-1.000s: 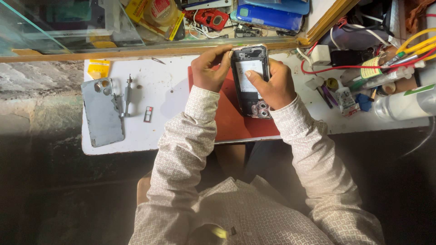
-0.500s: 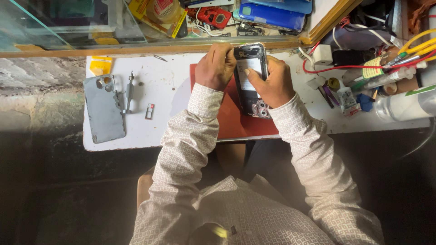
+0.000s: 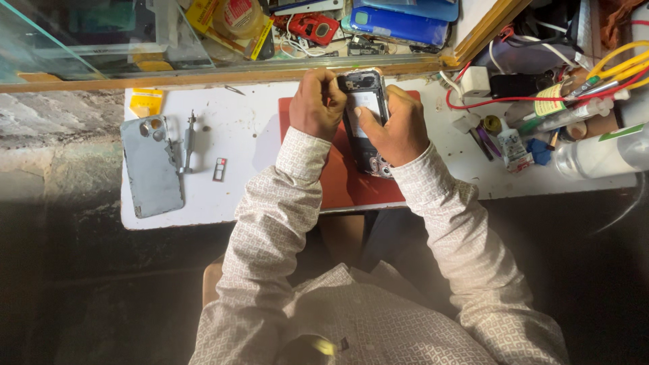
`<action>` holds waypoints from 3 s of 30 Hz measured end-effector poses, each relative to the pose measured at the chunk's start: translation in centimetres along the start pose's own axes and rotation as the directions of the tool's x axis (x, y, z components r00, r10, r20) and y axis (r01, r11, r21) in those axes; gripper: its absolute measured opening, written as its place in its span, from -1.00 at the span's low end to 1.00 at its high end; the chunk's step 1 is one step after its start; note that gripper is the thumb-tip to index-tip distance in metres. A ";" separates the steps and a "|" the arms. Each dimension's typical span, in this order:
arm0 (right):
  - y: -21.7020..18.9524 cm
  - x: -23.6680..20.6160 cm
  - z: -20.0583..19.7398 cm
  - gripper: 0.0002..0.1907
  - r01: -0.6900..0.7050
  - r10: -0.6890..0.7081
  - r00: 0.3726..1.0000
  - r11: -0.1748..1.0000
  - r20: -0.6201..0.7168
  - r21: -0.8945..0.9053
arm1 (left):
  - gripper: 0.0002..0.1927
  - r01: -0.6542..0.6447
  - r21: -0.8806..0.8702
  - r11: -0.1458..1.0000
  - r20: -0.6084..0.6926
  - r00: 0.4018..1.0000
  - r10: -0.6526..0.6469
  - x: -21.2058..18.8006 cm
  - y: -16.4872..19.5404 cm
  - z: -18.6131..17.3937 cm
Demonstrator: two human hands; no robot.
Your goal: The person uses a rotary tool to grind residue around the camera module area of a disassembled smartphone. They then use a small metal pick to scrape and remove adhesive from the phone's interior frame and edges. The person repeatedly wipes the interior surfaces with a cloth and inspects the cleaned areas.
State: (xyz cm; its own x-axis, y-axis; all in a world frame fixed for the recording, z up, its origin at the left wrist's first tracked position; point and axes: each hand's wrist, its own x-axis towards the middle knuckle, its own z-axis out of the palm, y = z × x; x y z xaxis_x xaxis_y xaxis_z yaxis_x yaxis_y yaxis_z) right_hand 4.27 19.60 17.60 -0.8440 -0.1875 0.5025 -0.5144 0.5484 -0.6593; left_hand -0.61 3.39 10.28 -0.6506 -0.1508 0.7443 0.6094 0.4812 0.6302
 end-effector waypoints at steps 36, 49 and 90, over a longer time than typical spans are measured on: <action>1.4 0.1 -0.2 -0.88 -0.029 0.030 0.999 0.998 -0.014 0.052 | -0.83 0.202 -0.345 0.917 0.051 0.979 -0.196 0.5 -0.7 -0.3; 0.7 -0.1 -0.7 -0.77 -0.006 -0.001 0.999 0.987 0.048 0.163 | -0.75 0.598 -0.794 0.108 0.530 0.768 -0.360 -0.6 -3.3 1.2; 0.6 2.0 -3.4 -0.79 -0.076 0.080 0.964 0.997 0.254 -0.023 | -0.78 -0.146 -0.071 0.987 0.188 0.970 0.157 1.2 1.4 -2.0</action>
State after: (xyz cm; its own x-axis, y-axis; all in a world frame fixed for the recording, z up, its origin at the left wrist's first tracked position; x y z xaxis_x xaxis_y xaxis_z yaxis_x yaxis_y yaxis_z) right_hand 2.80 22.33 20.16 -0.8932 -0.3440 0.2896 -0.4447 0.5797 -0.6828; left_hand 0.34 2.13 12.51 -0.6206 0.0919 0.7787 0.7282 0.4358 0.5290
